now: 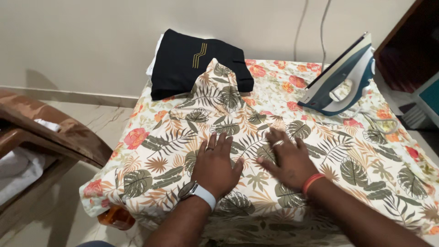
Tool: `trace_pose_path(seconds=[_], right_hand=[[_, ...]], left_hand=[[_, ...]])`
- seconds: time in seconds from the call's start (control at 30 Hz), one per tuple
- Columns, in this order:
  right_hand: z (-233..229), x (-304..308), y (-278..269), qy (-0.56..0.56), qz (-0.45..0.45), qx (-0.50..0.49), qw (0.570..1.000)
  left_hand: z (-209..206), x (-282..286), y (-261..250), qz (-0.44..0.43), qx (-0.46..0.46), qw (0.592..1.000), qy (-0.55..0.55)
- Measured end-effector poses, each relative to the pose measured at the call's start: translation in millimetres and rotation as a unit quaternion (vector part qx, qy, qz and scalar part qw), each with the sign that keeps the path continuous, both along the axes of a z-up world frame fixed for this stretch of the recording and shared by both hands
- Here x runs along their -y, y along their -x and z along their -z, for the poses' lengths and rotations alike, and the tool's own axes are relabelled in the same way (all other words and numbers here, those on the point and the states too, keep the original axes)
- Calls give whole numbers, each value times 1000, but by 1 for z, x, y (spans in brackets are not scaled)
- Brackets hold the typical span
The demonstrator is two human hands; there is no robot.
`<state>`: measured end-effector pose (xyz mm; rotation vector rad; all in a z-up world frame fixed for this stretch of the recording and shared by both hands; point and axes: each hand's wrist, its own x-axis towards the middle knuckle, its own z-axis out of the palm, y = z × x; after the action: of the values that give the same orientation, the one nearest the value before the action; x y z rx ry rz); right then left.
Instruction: The person irons a patterned shirt on a table, smoothing the fabric with one hand while using an electric iron with the other. They repeatedly adjust the shirt's position and fold the collar before continuing to iron the main body of the garment.
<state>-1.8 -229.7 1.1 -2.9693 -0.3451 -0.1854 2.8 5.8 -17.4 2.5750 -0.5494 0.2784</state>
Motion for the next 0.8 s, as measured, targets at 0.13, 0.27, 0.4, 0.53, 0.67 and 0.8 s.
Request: trace_pose_path(seconds=[0.13, 0.27, 0.4, 0.53, 0.67, 0.8], right_hand=[[4, -7, 1, 26, -1, -54, 998], [9, 6, -5, 20, 6, -61, 998], [12, 26, -12, 61, 43, -59, 995], [14, 44, -13, 70, 76, -57, 993], [18, 57, -13, 30, 97, -57, 993], [24, 73, -14, 46, 108, -50, 992]], left_hand=[[1, -1, -1, -10, -8, 999, -50], [-4, -8, -3, -18, -36, 996, -81], [-6, -21, -8, -37, -51, 994, -86], [-6, -33, -14, -66, -38, 993, -92], [-8, -45, -18, -105, -64, 984, -128], [-12, -55, -19, -130, -84, 979, -131]])
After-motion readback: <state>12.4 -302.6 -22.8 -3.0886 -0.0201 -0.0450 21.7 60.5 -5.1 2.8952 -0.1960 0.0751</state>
